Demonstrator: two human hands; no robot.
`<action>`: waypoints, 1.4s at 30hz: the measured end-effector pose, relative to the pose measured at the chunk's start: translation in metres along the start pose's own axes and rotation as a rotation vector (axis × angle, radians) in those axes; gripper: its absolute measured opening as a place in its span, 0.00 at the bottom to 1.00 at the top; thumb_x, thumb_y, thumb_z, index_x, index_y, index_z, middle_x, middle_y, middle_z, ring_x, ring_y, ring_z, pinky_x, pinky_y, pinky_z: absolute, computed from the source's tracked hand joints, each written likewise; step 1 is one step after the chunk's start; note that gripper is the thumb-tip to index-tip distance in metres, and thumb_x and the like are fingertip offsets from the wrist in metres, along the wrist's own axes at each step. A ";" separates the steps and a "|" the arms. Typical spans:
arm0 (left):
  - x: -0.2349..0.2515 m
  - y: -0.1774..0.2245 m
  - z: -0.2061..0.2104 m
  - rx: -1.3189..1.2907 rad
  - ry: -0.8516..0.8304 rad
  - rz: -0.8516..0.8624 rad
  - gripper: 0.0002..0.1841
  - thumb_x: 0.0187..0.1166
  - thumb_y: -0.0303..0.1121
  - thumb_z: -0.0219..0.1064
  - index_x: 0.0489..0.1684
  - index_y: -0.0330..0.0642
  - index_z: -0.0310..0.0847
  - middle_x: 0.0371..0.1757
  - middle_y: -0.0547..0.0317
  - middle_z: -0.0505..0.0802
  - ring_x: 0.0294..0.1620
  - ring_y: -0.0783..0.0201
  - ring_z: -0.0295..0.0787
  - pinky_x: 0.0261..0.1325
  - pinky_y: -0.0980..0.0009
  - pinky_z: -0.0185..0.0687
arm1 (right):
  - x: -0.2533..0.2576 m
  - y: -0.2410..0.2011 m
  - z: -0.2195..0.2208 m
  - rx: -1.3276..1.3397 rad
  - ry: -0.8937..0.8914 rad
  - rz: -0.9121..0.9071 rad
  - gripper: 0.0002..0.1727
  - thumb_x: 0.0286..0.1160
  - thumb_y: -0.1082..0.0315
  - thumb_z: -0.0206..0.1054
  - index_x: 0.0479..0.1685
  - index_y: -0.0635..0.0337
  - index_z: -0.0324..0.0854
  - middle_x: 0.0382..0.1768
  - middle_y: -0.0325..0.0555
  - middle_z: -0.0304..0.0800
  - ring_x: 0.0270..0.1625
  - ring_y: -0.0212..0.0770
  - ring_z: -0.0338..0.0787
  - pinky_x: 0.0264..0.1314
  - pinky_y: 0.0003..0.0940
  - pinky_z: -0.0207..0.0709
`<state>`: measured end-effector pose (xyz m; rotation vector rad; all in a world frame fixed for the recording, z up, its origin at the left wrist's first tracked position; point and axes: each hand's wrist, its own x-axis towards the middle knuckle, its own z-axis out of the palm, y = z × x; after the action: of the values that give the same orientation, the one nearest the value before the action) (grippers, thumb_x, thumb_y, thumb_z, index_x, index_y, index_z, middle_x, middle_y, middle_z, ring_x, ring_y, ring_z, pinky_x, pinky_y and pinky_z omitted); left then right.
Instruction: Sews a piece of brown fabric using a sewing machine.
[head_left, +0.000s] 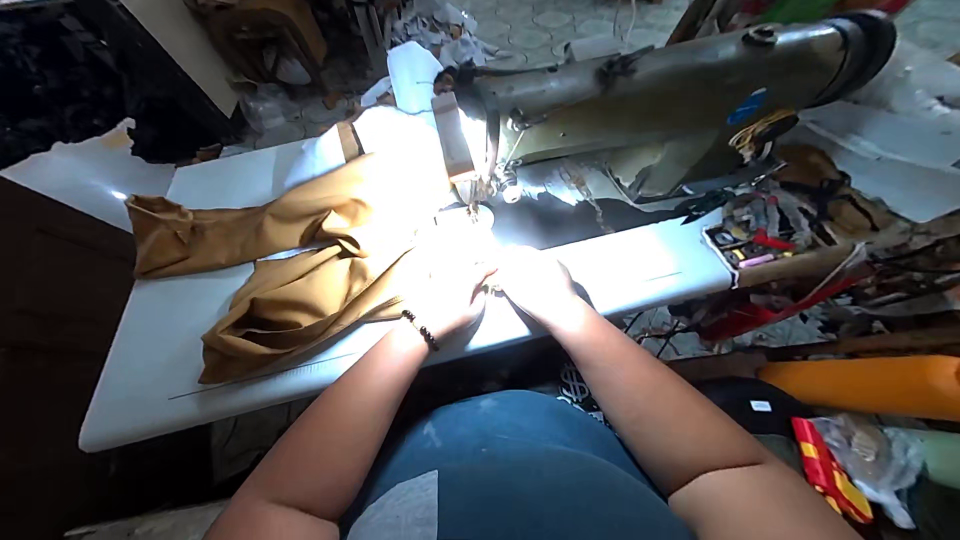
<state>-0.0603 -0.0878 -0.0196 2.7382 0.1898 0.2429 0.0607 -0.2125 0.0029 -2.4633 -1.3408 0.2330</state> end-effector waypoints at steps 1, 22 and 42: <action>-0.007 0.000 0.002 -0.010 0.020 0.025 0.22 0.77 0.33 0.60 0.70 0.42 0.86 0.67 0.48 0.89 0.66 0.50 0.86 0.66 0.47 0.79 | -0.001 0.004 0.003 0.035 0.095 -0.059 0.10 0.79 0.65 0.68 0.46 0.64 0.86 0.43 0.57 0.90 0.47 0.57 0.93 0.42 0.58 0.84; -0.019 -0.010 0.003 -0.127 0.006 0.033 0.25 0.82 0.38 0.59 0.77 0.42 0.80 0.79 0.55 0.84 0.82 0.58 0.75 0.83 0.56 0.68 | -0.001 0.020 0.017 0.208 0.175 -0.315 0.11 0.74 0.67 0.65 0.41 0.62 0.91 0.44 0.53 0.92 0.47 0.52 0.94 0.47 0.53 0.86; 0.043 -0.028 -0.020 0.121 0.046 -0.293 0.22 0.95 0.40 0.47 0.64 0.37 0.86 0.63 0.40 0.90 0.71 0.42 0.84 0.75 0.42 0.72 | 0.056 0.015 0.002 0.313 0.002 0.055 0.22 0.74 0.53 0.74 0.58 0.58 0.87 0.56 0.53 0.86 0.62 0.53 0.83 0.69 0.60 0.69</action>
<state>-0.0249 -0.0478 -0.0062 2.7785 0.6309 0.2184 0.1024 -0.1732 -0.0040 -2.2382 -1.1385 0.4199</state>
